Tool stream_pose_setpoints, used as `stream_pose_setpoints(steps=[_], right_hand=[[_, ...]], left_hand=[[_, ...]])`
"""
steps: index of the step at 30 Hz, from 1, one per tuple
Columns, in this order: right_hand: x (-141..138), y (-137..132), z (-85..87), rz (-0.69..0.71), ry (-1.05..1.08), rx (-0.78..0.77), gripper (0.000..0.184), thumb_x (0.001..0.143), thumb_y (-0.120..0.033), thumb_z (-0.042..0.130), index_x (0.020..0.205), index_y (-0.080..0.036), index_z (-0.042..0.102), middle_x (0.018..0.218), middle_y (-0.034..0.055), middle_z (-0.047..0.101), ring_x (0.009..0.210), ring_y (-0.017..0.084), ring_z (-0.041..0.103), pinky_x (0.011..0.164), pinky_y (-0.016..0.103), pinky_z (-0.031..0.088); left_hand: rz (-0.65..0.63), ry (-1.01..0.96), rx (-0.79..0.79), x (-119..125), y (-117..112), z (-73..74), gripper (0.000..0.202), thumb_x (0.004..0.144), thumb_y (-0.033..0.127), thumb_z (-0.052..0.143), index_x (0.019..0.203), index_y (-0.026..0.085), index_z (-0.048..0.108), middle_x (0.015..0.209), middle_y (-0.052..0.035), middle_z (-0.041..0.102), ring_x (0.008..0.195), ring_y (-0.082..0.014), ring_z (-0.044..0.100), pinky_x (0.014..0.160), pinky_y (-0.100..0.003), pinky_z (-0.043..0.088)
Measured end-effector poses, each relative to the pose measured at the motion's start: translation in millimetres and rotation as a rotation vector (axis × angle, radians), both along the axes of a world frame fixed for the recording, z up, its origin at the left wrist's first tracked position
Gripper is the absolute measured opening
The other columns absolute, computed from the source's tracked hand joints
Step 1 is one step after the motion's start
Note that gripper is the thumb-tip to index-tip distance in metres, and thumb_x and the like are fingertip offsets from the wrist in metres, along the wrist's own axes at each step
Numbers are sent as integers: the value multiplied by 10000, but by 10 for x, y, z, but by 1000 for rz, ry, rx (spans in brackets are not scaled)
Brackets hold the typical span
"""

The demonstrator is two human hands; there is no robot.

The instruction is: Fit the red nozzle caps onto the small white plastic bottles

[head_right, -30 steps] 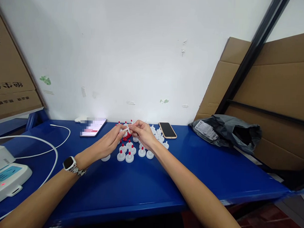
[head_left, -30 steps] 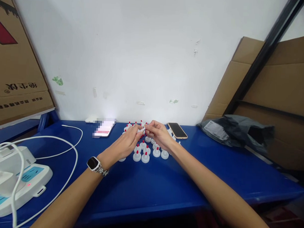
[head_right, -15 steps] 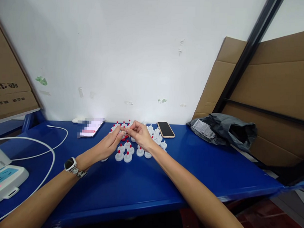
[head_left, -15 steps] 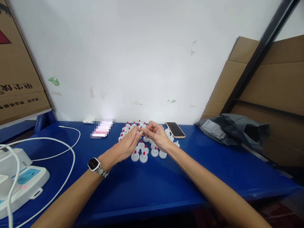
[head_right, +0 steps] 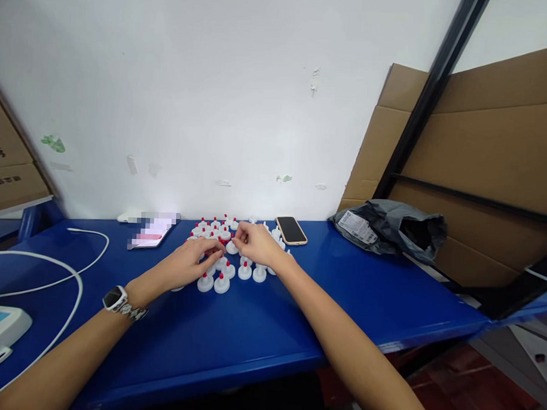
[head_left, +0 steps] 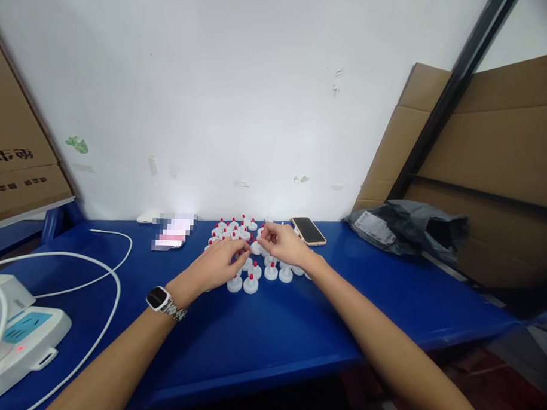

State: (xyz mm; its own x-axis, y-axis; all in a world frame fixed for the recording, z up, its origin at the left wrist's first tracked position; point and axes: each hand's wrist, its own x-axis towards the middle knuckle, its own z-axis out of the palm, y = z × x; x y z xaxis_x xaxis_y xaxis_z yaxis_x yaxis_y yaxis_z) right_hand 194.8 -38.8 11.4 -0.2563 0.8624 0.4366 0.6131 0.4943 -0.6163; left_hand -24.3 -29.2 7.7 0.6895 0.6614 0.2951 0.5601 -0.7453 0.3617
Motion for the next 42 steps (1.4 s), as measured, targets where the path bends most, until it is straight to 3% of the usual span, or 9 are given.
stream_pose_setpoints(steps=[5, 9, 16, 22, 29, 32, 35, 38, 42], right_hand=[[-96, -64, -55, 98, -215, -43, 47, 798, -151, 600, 761, -177, 587, 672, -15, 640, 615, 107, 566, 610, 223, 371], [-4, -16, 8, 28, -226, -4, 90, 829, -251, 615, 878, -184, 649, 674, -18, 645, 617, 113, 563, 625, 231, 375], [420, 713, 112, -417, -359, -31, 199, 860, -272, 542, 943, -179, 697, 866, 56, 726, 758, 161, 629, 692, 254, 418], [378, 1184, 54, -403, -470, -143, 91, 746, -231, 668, 796, -178, 722, 865, 80, 739, 854, 222, 654, 769, 295, 445], [182, 849, 254, -304, -267, -16, 125, 793, -197, 606, 840, -154, 713, 808, 58, 721, 727, 152, 628, 680, 248, 443], [7, 557, 318, -46, -18, -42, 146, 810, -261, 618, 815, -135, 692, 704, 35, 688, 631, 125, 596, 612, 237, 439], [-130, 415, 286, 135, 82, -94, 216, 839, -343, 608, 842, -141, 683, 720, 30, 701, 660, 130, 610, 632, 239, 452], [-140, 515, 194, 37, 29, -88, 230, 882, -322, 538, 882, -147, 687, 785, 47, 727, 710, 144, 624, 698, 265, 455], [-87, 834, 82, -177, -443, -43, 137, 811, -268, 616, 802, -188, 726, 841, 68, 735, 948, 243, 599, 934, 411, 361]], left_hand=[[37, -7, -42, -43, 15, -12, 318, 974, 409, 383, 930, 223, 637, 841, -27, 674, 796, -207, 609, 704, -321, 432], [29, -38, 11, -39, 22, -31, 309, 986, 392, 368, 971, 226, 628, 877, -28, 672, 834, -211, 607, 750, -339, 435], [14, -71, 89, 181, 107, 27, 293, 987, 332, 363, 961, 211, 628, 974, -45, 682, 917, -226, 611, 811, -366, 443], [33, -14, 147, 328, 247, 162, 313, 987, 351, 358, 944, 221, 640, 891, -38, 674, 804, -223, 609, 751, -375, 442], [132, -159, 182, 201, 279, 208, 318, 971, 422, 409, 1142, 214, 580, 1144, -79, 620, 1056, -254, 571, 890, -409, 464], [148, -173, 194, 168, 234, 171, 415, 946, 447, 466, 1282, 206, 496, 1227, -103, 584, 1127, -278, 541, 944, -440, 449], [143, -129, 113, 127, 211, 125, 379, 964, 451, 422, 1232, 199, 514, 1106, -101, 625, 1012, -275, 583, 886, -441, 466], [143, -117, 68, 51, 231, 68, 362, 991, 461, 342, 1116, 195, 553, 1043, -97, 621, 984, -268, 581, 873, -432, 465], [98, -100, 65, -37, 257, 2, 381, 1005, 463, 293, 1054, 185, 548, 1062, -100, 592, 1045, -269, 541, 924, -442, 445]])
